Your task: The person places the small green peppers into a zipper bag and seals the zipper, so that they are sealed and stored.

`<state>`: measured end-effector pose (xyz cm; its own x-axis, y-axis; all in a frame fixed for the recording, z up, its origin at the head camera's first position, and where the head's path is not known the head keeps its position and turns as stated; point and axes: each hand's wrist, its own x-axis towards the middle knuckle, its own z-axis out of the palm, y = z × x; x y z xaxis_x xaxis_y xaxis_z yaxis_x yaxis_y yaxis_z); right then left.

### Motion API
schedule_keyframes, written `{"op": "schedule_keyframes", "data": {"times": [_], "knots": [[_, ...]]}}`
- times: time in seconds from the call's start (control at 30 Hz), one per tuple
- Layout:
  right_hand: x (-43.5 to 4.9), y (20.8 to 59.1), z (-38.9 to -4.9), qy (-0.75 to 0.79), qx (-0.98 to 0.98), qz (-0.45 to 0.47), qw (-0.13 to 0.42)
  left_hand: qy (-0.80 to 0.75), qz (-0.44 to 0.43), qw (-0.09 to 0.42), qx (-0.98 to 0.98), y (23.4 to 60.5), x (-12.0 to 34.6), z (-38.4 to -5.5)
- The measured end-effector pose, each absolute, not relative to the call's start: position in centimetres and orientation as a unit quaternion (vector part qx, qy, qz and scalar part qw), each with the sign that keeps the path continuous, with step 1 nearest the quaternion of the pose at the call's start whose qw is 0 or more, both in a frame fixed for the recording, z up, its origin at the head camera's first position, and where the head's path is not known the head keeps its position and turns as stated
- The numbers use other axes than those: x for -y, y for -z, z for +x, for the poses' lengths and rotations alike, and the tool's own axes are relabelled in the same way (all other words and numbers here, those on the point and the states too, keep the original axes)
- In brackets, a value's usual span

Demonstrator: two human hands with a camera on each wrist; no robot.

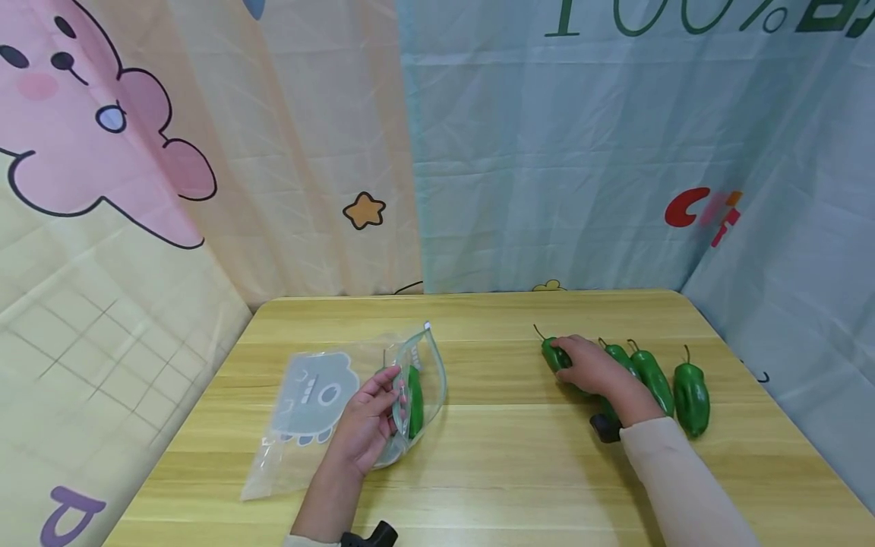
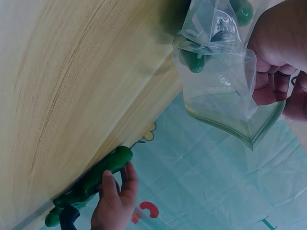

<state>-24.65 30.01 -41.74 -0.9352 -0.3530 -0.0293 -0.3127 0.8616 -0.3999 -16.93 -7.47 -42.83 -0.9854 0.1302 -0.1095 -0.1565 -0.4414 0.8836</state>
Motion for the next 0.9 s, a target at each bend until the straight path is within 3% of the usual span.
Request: {"op": "schedule_keyframes", "data": {"times": [0.57,0.9], "knots": [[-29.48,41.48,-25.22,0.177,-0.968,-0.169,0.047,-0.854,-0.012,0.085,-0.514,42.73,7.54,-16.81],[-29.86,41.67,-25.28,0.302,-0.939,-0.152,0.067,-0.851,-0.014,0.087,-0.518,42.74,7.46,-16.91]]}}
